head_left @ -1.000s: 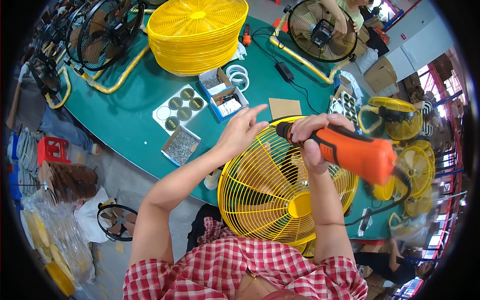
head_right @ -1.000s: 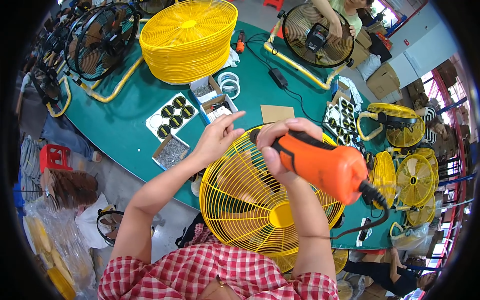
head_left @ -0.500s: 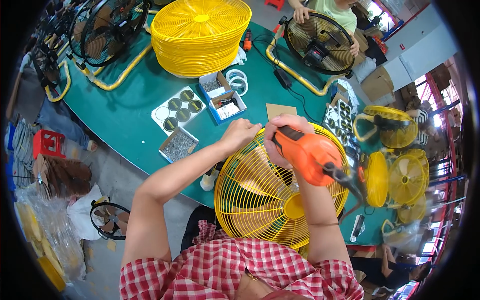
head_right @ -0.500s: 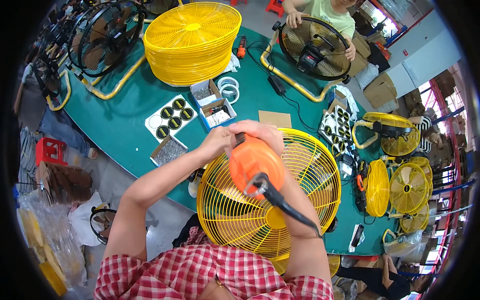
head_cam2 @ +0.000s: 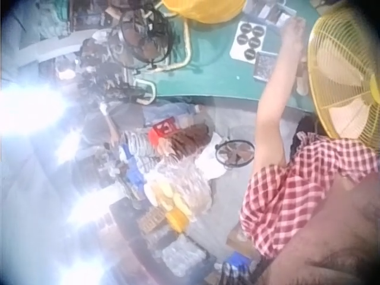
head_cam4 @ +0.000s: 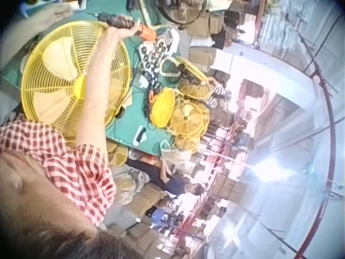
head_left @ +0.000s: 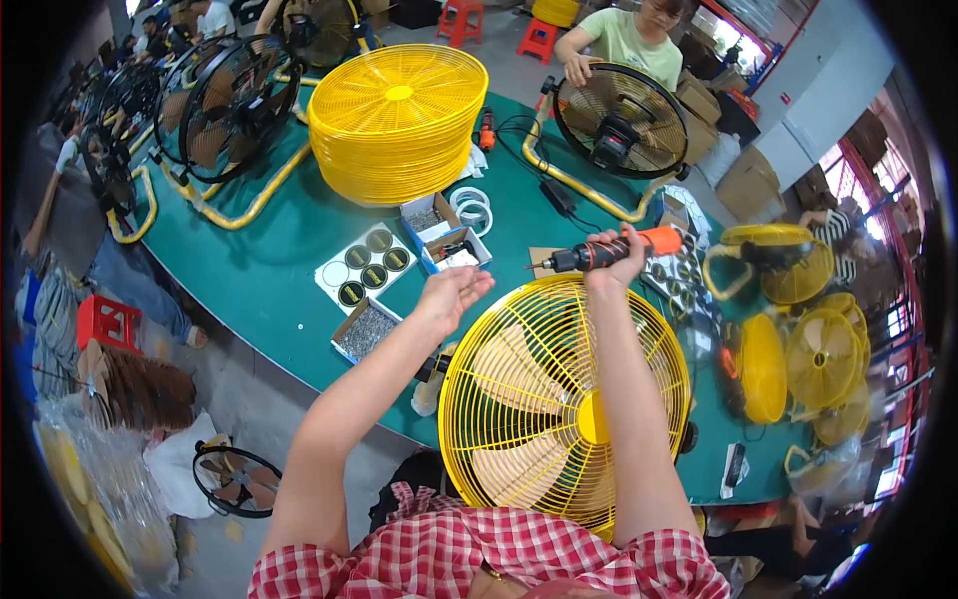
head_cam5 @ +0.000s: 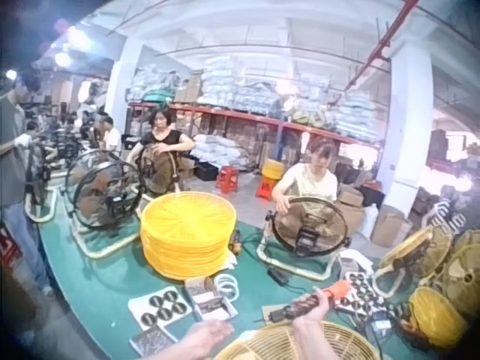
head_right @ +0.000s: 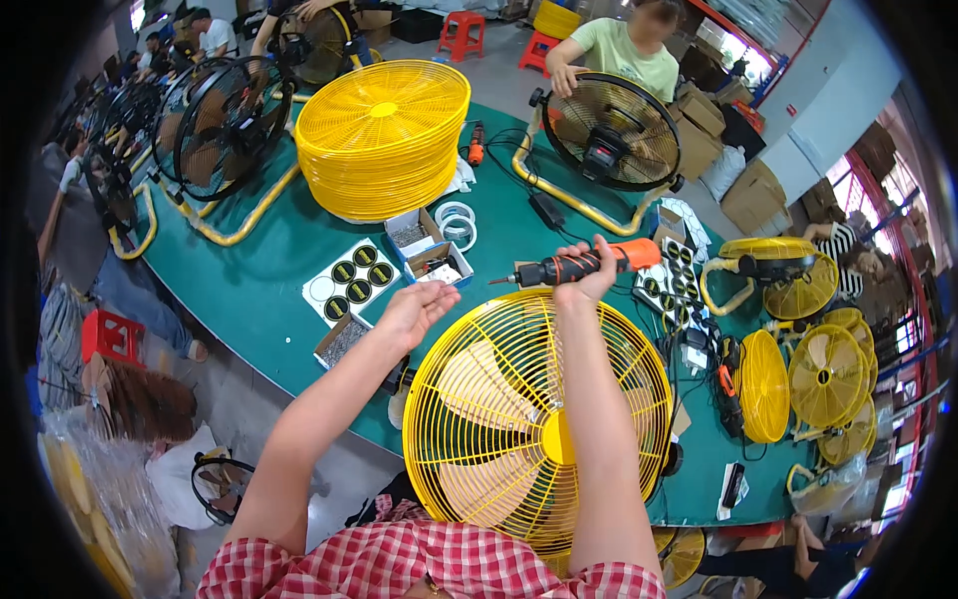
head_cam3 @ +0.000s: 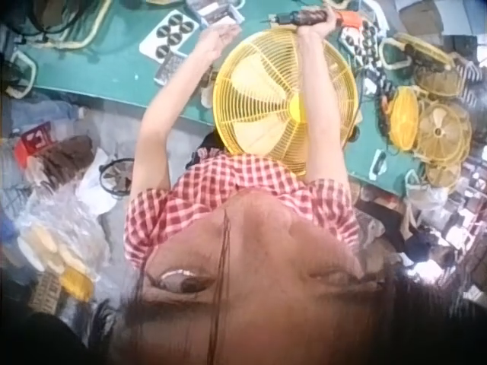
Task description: Assemble a yellow portable cooling fan using an electric screwdriver, stick brand labels, and install battery compartment packs.
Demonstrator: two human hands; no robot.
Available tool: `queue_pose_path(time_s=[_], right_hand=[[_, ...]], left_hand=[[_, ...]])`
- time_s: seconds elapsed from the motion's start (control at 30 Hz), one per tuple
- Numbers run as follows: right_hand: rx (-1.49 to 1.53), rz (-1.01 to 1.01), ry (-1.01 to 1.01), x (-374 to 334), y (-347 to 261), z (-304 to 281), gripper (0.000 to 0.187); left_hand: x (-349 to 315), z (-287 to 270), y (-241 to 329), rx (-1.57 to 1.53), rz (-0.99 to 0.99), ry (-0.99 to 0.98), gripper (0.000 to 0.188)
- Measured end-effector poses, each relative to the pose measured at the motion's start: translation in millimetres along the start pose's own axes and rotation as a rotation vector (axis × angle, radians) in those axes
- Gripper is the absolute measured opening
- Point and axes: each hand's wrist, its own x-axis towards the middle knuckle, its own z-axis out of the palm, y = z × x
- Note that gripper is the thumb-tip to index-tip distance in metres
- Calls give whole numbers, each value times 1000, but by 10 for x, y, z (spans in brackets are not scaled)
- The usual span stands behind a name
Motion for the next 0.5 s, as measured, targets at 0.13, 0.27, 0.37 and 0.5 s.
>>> queue_pose_path(time_s=[0.13, 0.27, 0.37, 0.5], right_hand=[[-15, 67, 6, 1, 99, 31, 27], [-185, -3, -250, -327, 84, 311, 29], [-186, -37, -493, -741, -16, 693, 36], [-145, 32, -802, -1313, -54, 1025, 46]], left_hand=[[-252, -158, 188, -5, 111, -110, 21], [-827, -13, 310, 24, 123, -115, 24], [-1063, -19, 226, 20, 115, -136, 21], [-1272, -127, 48, 3, 103, -155, 16]])
